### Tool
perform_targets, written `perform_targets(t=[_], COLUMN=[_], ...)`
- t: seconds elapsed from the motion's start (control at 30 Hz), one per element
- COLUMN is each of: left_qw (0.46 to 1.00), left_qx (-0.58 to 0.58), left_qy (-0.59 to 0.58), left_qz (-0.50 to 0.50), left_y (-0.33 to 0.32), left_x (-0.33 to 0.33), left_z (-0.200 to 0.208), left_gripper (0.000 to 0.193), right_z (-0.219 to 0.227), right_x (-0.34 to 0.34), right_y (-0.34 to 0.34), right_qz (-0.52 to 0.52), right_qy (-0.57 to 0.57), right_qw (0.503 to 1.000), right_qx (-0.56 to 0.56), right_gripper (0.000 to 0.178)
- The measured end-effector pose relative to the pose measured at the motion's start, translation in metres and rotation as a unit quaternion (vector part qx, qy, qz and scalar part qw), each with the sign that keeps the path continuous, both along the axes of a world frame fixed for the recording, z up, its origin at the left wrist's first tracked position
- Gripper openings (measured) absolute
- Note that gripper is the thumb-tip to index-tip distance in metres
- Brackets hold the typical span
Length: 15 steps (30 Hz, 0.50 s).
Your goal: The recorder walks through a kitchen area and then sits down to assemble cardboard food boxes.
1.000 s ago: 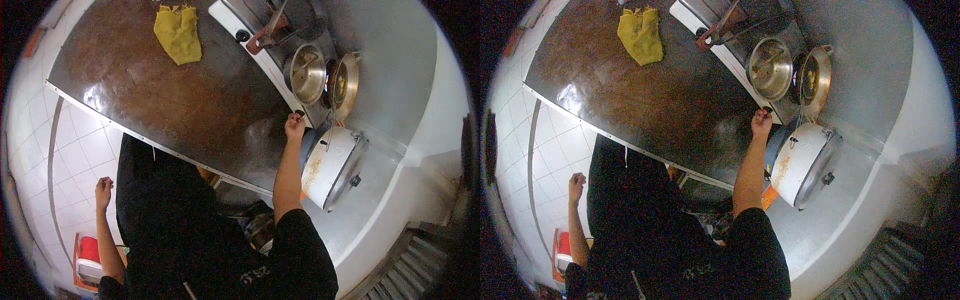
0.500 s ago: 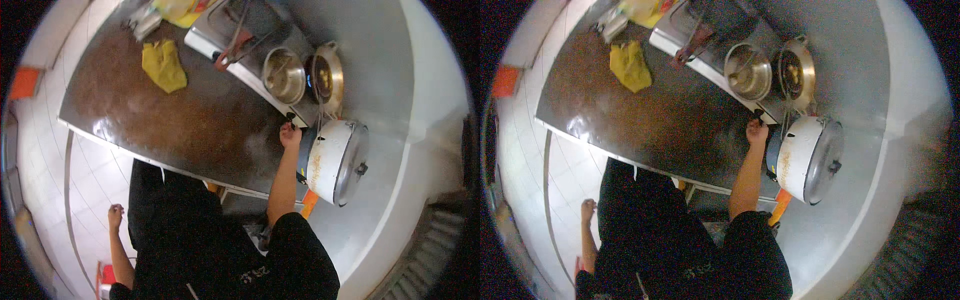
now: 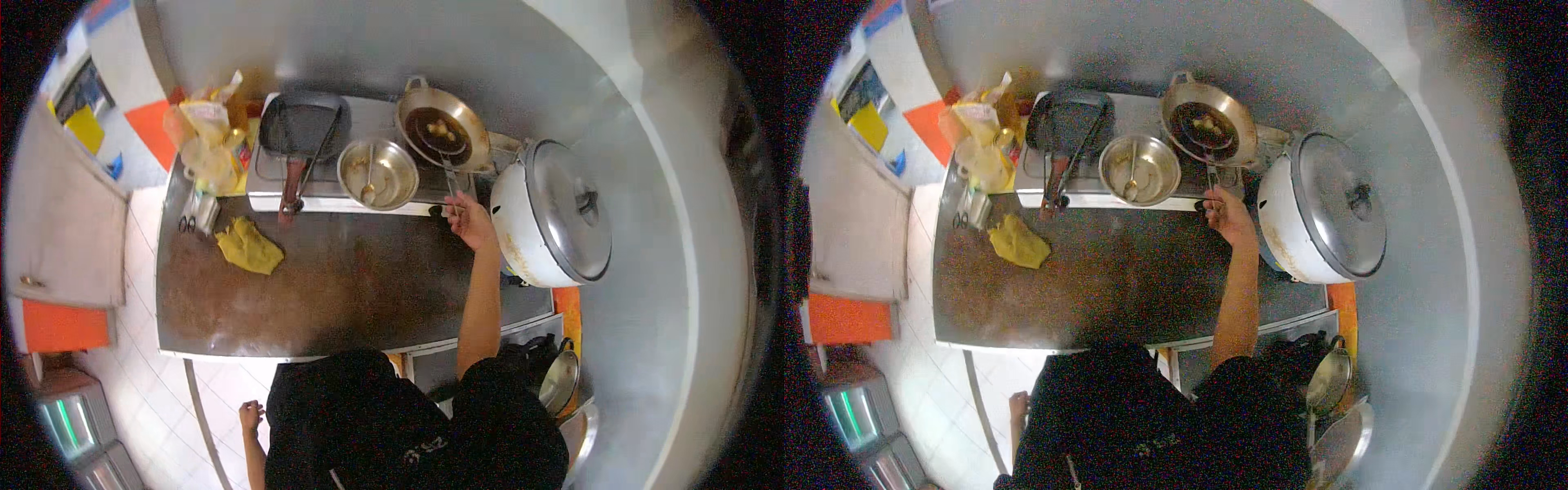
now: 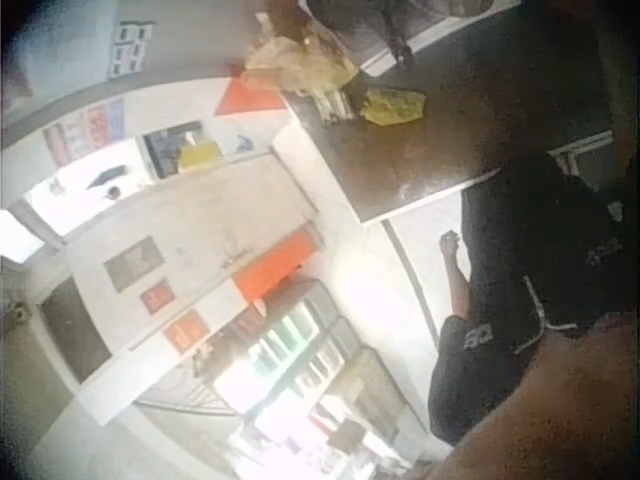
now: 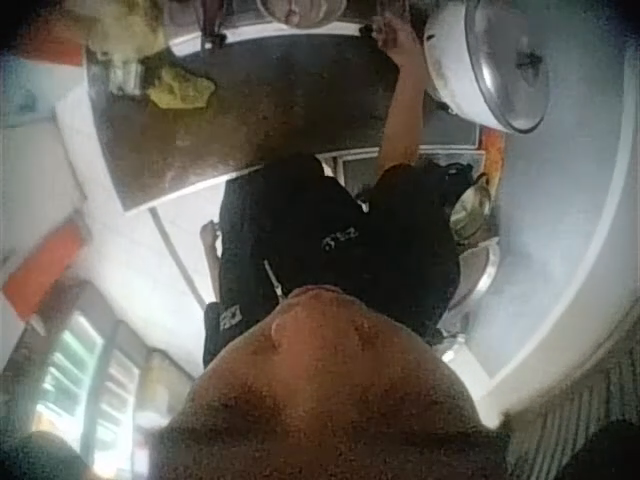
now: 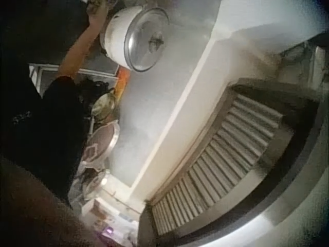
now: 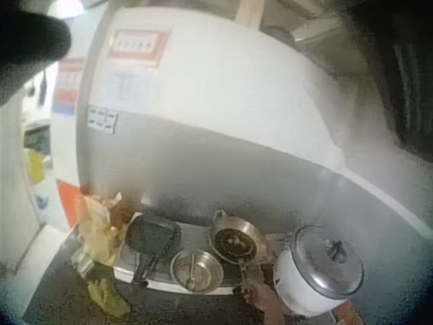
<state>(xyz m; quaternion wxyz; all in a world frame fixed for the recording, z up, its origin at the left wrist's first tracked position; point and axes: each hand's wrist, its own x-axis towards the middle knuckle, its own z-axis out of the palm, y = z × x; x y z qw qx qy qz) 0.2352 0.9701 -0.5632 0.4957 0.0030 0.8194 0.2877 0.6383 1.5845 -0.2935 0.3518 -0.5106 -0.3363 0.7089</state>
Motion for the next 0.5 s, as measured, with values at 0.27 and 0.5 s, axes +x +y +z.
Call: perform_targets(t=[0.27,0.5], left_qw=[0.986,0.936], left_qx=[0.084,0.092], left_qy=[0.027,0.162], left_qz=[-0.144,-0.299], left_y=[-0.001,-0.026], left_x=[-0.014,-0.019], left_z=[-0.019,-0.043], left_gripper=[0.029,0.033], right_z=[-0.007,-0.032], right_x=[0.003,0.005], right_y=[-0.008,-0.014], right_qz=[-0.047,-0.087], right_qy=[0.025,0.064], right_qw=[0.999,0.994], right_qx=[0.002,-0.016], right_gripper=[0.046,0.064])
